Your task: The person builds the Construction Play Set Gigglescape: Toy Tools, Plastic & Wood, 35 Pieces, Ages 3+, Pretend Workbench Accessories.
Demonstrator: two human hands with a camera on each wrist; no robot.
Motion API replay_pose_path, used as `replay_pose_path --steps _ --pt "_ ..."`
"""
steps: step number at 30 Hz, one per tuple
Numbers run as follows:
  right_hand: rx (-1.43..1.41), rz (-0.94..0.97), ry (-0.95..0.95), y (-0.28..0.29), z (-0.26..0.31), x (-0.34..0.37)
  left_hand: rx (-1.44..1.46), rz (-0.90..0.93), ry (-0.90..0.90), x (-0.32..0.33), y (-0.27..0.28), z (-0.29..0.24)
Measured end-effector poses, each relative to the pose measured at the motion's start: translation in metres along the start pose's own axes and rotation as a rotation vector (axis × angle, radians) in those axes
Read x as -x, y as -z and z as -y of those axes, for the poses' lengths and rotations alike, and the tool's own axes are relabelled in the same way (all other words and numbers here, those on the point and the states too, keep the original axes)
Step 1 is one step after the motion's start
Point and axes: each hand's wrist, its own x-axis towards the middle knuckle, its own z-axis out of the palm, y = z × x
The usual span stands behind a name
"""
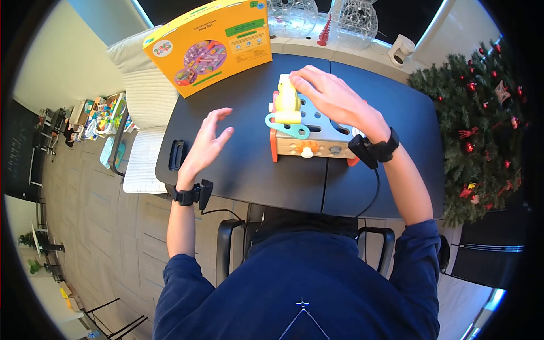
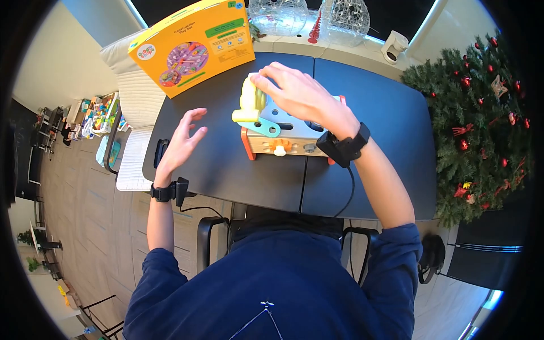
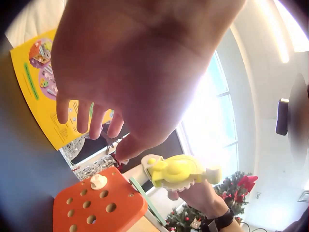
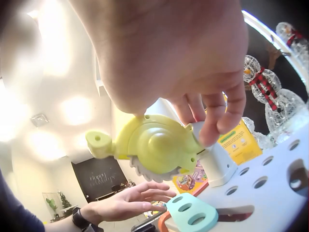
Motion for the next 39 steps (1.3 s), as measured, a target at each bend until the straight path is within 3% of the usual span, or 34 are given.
replay_pose_path --steps 4,8,10,15,19,27,30,33,36,39 --pt "-0.002 0.068 -0.062 0.009 0.0 -0.009 0.034 -0.136 0.081 0.021 0.016 0.024" --pt "-0.027 0.048 -0.056 0.006 0.0 -0.006 -0.24 -0.285 0.162 0.043 0.029 0.066" --pt "-0.03 0.097 -0.101 0.013 0.009 -0.002 -0.38 -0.326 0.289 0.054 0.03 0.083" --pt "0.105 0.091 0.005 0.004 0.007 0.009 -0.57 -0.318 0.569 0.08 0.019 0.107" --pt "0.038 0.032 0.06 -0.003 -0.006 0.008 -0.546 -0.303 0.593 0.085 0.011 0.125" --pt "-0.098 0.074 -0.092 0.004 -0.007 0.003 -0.507 -0.347 0.609 0.08 0.013 0.151" --pt "-0.092 0.043 -0.036 0.001 -0.009 0.005 -0.662 -0.434 0.526 0.086 0.012 0.147" --pt "-0.167 -0.033 0.083 -0.013 -0.017 0.014 -0.776 -0.473 0.674 0.091 0.005 0.134" --pt "-0.275 -0.009 0.192 -0.022 -0.025 0.022 -0.785 -0.471 0.682 0.101 0.007 0.151" --pt "-0.328 0.053 0.13 -0.02 -0.027 0.023 -0.675 -0.447 0.717 0.102 0.008 0.149"
